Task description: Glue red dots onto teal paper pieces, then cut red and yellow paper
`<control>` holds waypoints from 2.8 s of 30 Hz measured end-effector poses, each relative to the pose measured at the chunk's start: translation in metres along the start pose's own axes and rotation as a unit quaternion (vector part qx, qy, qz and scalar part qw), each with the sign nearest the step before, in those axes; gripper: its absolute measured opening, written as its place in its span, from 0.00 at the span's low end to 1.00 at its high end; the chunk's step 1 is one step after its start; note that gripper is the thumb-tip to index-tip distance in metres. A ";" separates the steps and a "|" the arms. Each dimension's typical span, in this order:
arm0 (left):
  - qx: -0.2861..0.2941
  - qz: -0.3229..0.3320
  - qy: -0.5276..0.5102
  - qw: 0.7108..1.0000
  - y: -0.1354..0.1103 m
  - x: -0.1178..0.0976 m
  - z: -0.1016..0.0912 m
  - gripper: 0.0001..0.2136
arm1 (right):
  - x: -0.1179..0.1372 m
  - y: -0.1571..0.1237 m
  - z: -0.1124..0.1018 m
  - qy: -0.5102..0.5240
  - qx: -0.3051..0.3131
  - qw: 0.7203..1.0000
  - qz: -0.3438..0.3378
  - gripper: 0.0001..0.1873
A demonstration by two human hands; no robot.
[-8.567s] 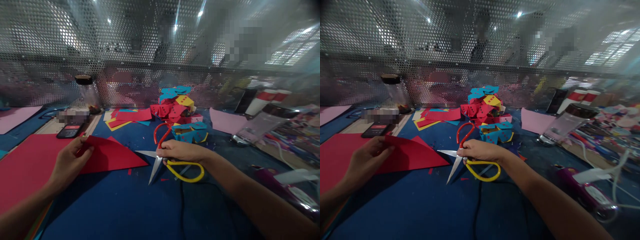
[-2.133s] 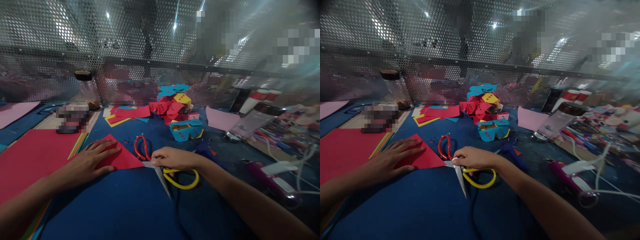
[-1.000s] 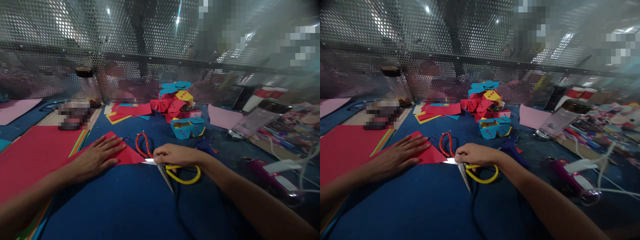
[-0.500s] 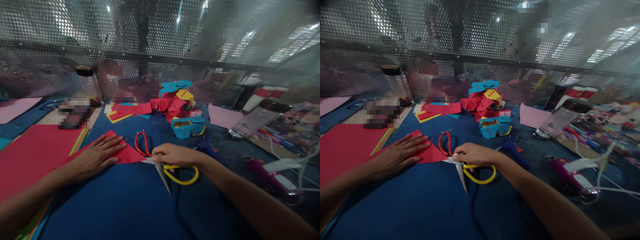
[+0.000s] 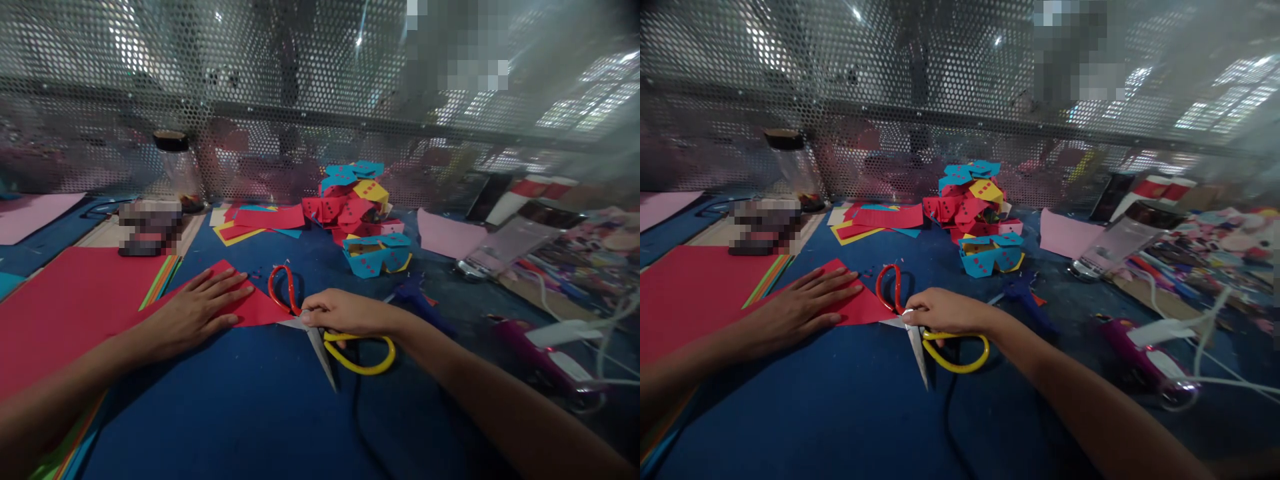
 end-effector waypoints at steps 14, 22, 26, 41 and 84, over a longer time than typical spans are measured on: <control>0.008 -0.016 -0.006 1.000 0.000 -0.005 -0.004 0.27 | -0.003 -0.001 -0.001 -0.012 0.002 1.000 -0.017 0.16; 0.018 -0.040 0.001 0.999 0.000 -0.003 -0.007 0.29 | -0.005 -0.001 -0.001 0.002 0.005 1.000 -0.015 0.16; 0.021 -0.053 0.006 0.998 0.000 -0.007 -0.004 0.29 | -0.006 -0.002 -0.002 0.010 0.003 1.000 -0.013 0.15; 0.005 0.000 0.039 0.999 0.014 -0.004 -0.003 0.26 | -0.012 -0.003 -0.005 0.022 -0.005 1.000 0.003 0.15; -0.003 0.004 0.028 1.000 0.014 0.002 0.008 0.25 | -0.005 0.000 0.004 0.023 0.000 1.000 0.003 0.17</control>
Point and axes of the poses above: each hand's wrist, its own y-axis towards the middle knuckle, its own z-axis out of the palm, x = y × z, the point moved 1 cm from there along y, towards the middle knuckle, and after that the axes turned 9 degrees about -z, right-handed, at the moved point
